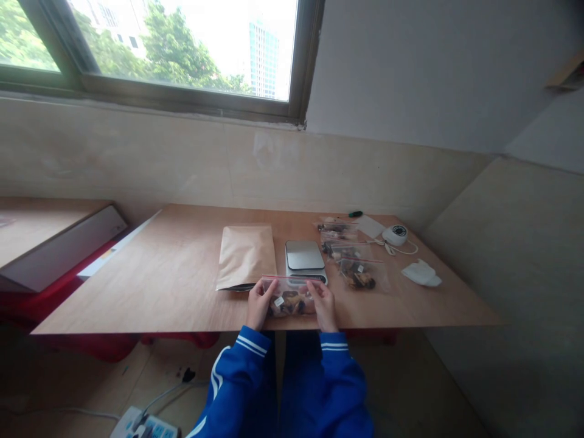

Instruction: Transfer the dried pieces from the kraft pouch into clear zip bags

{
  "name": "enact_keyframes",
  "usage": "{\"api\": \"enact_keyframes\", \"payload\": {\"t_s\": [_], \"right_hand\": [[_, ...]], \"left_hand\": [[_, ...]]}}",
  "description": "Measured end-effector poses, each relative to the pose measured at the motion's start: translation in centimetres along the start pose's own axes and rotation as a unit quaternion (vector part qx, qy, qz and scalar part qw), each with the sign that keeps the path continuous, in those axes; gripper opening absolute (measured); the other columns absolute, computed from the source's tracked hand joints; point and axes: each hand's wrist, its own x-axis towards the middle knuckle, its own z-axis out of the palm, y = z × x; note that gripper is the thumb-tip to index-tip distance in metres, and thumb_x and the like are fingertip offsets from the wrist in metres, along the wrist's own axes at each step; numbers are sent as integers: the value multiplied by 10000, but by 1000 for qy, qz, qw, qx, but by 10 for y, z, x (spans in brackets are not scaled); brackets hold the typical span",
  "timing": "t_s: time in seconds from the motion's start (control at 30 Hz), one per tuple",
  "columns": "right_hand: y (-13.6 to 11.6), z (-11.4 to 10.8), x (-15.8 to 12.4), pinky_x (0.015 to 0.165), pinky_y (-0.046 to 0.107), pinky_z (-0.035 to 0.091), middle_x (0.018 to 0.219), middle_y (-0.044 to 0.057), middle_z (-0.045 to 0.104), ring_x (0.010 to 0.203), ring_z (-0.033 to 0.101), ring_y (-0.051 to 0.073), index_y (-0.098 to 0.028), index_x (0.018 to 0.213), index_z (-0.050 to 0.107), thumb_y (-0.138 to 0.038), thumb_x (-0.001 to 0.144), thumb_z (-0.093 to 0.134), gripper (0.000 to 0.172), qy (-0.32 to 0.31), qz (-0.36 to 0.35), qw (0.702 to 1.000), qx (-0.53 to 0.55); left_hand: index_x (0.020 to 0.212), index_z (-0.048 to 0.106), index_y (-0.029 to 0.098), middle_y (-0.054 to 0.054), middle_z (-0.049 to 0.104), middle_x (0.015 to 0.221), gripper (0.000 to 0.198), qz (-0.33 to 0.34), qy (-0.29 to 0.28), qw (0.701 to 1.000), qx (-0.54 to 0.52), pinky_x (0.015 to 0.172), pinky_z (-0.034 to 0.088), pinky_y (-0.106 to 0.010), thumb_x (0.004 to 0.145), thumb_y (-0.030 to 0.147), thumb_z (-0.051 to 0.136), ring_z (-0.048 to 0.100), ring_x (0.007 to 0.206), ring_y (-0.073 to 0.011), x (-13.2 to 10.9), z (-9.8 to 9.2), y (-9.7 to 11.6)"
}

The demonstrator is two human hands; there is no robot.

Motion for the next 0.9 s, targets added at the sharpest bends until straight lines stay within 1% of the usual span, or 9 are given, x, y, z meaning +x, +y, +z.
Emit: {"api": "enact_keyframes", "payload": {"t_s": [0.2,0.33,0.47,0.53,0.6,0.67,0.77,0.9], "right_hand": [[2,-3,-2,612,264,468,651,13,696,626,640,157,-172,818,670,-449,754,666,285,-1,-13,1000,3],[0,-2,-3,629,264,470,638,5,686,614,630,147,-169,796,662,-449,758,663,283,-8,-17,1000,10],[-4,-3,-4,649,265,489,639,-1,686,620,641,147,-176,797,660,-446,752,670,273,-47,10,998,37],[-6,-3,-3,655,271,501,669,7,700,643,659,158,-182,815,660,-457,734,682,287,-72,31,996,49],[-7,-3,-3,657,279,511,689,15,712,659,673,169,-185,843,658,-467,708,702,315,-82,44,994,53],[-7,-3,-3,665,287,519,680,17,714,656,676,171,-181,864,661,-466,693,715,336,-81,43,995,49],[-5,-4,-2,675,285,523,677,22,715,647,672,163,-168,884,683,-465,708,703,346,-80,32,995,42],[-4,-5,-2,621,263,517,702,37,728,649,675,167,-169,907,709,-470,717,691,356,-86,46,995,35]], "left_hand": [[802,669,144,-17,657,716,315,5,-11,1000,5,643,474,-251,721,449,674,590,688,-154,-1,-2,0],[793,670,145,3,623,651,312,14,-4,1000,12,589,456,-230,714,446,682,566,629,-135,-3,-3,0],[798,675,144,-1,637,660,302,19,2,1000,15,590,453,-229,716,435,683,573,628,-134,-5,-4,-1],[791,675,147,-8,657,681,296,20,4,1000,14,609,463,-238,723,435,676,587,639,-139,-5,-5,-1],[770,673,148,-20,676,701,296,13,4,1000,9,627,476,-250,725,440,672,605,659,-151,-6,-5,0],[753,674,146,-37,691,716,302,-4,-1,1000,3,628,485,-258,719,446,676,618,673,-163,-6,-4,2],[738,683,142,-52,702,722,307,-19,-19,1000,-4,626,488,-262,716,448,676,620,663,-167,-6,-3,4],[710,691,142,-47,700,695,308,-23,-47,999,-13,644,487,-263,721,449,672,618,643,-158,-6,-3,4]]}}
